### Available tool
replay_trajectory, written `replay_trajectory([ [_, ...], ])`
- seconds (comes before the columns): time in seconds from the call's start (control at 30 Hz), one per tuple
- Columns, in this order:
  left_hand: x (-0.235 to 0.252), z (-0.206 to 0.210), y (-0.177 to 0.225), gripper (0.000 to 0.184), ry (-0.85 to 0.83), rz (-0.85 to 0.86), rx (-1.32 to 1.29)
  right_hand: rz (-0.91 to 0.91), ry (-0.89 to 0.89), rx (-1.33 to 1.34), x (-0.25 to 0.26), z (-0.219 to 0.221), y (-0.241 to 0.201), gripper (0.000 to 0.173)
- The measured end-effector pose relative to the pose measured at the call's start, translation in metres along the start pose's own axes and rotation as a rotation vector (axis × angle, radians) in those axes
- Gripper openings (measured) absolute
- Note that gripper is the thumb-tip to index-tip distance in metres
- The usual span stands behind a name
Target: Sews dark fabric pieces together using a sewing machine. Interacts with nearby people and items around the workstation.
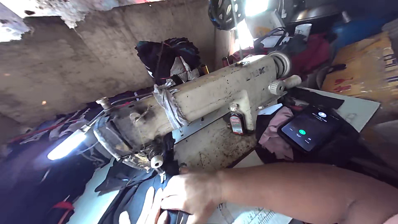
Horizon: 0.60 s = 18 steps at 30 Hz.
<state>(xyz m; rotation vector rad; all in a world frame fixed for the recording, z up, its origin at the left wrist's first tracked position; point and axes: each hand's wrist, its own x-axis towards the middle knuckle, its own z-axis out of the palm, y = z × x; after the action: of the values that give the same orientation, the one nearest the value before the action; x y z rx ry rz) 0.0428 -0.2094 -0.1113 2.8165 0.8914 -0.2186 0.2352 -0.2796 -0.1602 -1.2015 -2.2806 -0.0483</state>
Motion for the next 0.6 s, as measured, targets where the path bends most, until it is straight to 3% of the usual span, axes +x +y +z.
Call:
replay_trajectory([
  [0.1, 0.002, -0.008, 0.010, 0.062, -0.074, -0.042, 0.016, 0.024, -0.027, 0.001, 0.000, -0.004, 0.000, 0.050],
  [0.2, 0.019, -0.043, 0.000, 0.060, -0.241, -0.035, -0.008, 0.032, -0.022, -0.015, 0.000, -0.003, 0.009, 0.057],
  [0.27, 0.038, -0.072, -0.027, 0.047, -0.114, -0.065, -0.147, 0.048, -0.018, 0.020, 0.000, 0.000, 0.017, 0.059],
  [0.37, 0.075, -0.099, -0.068, 0.046, 0.239, -0.297, -0.284, 0.139, -0.097, 0.075, 0.002, -0.007, 0.019, 0.061],
  [0.43, 0.104, -0.096, -0.088, 0.047, 0.366, -0.426, -0.286, 0.199, -0.142, 0.092, 0.003, -0.012, 0.019, 0.061],
  [0.5, 0.133, -0.081, -0.104, 0.058, 0.277, -0.473, -0.305, 0.228, -0.158, 0.079, 0.002, -0.014, 0.019, 0.064],
  [0.6, 0.156, -0.062, -0.100, 0.100, 0.063, -0.485, -0.284, 0.174, -0.080, 0.053, -0.002, -0.013, 0.018, 0.061],
])
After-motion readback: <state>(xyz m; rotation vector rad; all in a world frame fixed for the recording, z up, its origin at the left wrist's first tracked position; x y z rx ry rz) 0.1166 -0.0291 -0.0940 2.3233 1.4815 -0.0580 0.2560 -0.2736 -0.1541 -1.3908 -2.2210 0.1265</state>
